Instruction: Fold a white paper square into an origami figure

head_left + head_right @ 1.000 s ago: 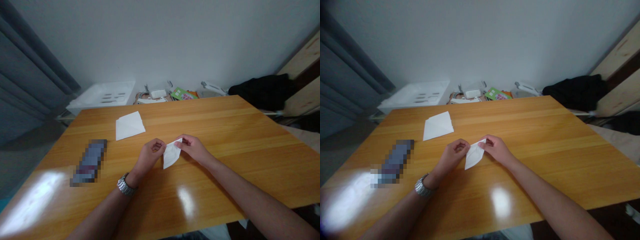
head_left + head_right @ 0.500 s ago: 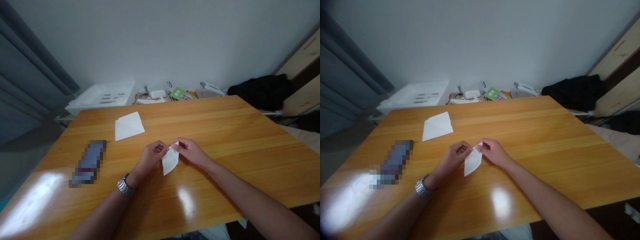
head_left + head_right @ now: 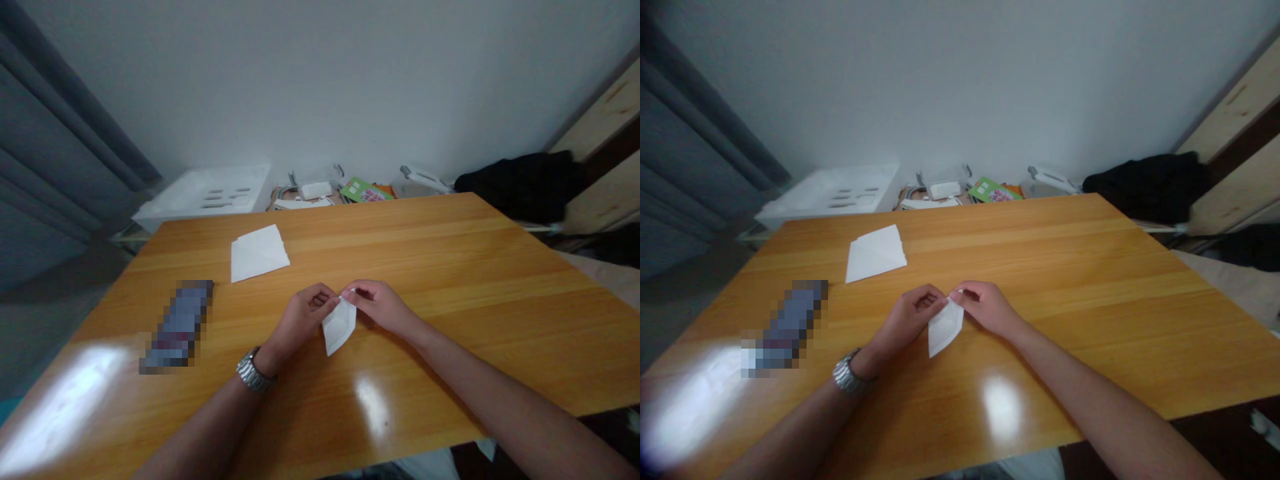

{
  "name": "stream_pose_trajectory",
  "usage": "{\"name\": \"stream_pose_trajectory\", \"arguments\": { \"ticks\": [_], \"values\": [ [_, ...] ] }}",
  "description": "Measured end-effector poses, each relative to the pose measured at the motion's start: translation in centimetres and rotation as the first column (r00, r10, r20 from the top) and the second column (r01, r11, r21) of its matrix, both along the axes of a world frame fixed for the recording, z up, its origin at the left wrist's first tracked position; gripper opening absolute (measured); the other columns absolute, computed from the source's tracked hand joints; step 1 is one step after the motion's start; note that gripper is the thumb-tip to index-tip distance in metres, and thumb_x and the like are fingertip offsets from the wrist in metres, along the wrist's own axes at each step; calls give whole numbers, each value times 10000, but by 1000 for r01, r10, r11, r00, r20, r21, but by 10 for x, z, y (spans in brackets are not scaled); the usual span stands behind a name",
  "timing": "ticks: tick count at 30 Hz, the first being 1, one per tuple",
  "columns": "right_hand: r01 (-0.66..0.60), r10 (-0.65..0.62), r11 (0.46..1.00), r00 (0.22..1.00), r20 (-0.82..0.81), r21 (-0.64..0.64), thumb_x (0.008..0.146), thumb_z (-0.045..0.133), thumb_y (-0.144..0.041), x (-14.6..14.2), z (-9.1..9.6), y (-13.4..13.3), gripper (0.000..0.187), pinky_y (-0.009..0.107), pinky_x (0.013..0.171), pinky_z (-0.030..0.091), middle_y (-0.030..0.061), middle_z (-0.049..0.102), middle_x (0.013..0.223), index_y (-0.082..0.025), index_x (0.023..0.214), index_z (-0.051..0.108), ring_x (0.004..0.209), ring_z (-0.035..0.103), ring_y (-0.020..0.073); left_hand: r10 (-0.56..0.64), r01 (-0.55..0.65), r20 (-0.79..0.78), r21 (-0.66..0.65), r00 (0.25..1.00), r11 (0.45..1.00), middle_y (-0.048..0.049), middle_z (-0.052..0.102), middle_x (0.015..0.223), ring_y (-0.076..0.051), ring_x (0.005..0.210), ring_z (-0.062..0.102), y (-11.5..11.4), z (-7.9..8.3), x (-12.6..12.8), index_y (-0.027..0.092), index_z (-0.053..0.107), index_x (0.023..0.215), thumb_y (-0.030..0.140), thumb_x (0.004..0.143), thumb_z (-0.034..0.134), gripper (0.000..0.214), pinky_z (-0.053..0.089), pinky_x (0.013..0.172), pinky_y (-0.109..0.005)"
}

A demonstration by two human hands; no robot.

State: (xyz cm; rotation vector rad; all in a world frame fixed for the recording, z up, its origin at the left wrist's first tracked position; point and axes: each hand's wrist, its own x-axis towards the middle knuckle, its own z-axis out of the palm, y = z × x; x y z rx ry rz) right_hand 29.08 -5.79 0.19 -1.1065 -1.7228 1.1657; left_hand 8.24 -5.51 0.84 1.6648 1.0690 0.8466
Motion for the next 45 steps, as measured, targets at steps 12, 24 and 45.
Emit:
{"name": "stream_pose_trajectory", "arguments": {
  "ticks": [12, 24, 45],
  "values": [
    [-20, 18, 999, 996, 83, 27, 973, 566, -435, -1, -1, -2, 302, 292, 741, 492, 39, 753, 876, -198, 909, 741, 812, 670, 201, -42, 43, -50, 20, 998, 999, -37, 711, 806, -160, 732, 638, 2, 4, -8, 163, 690, 871, 456, 914, 641, 301, 478, 648, -236],
    [47, -50, 998, 996, 76, 38, 928, 625, -377, 2, 2, 0, 225, 309, 756, 502, 52, 770, 899, -198, 910, 761, 823, 690, 212, 43, -43, -25, 7, 999, 999, -56, 742, 858, -182, 784, 684, 2, 4, -4, 156, 706, 889, 431, 885, 675, 277, 529, 716, -261],
    [75, -74, 997, 997, 5, -27, 910, 626, -357, 8, -4, 5, 194, 299, 727, 491, 49, 720, 861, -174, 904, 689, 773, 646, 186, 71, -71, 5, 51, 997, 996, -73, 741, 1010, -185, 903, 705, 5, -1, -7, 159, 662, 1091, 253, 881, 644, 230, 568, 818, -290]
  ]
}}
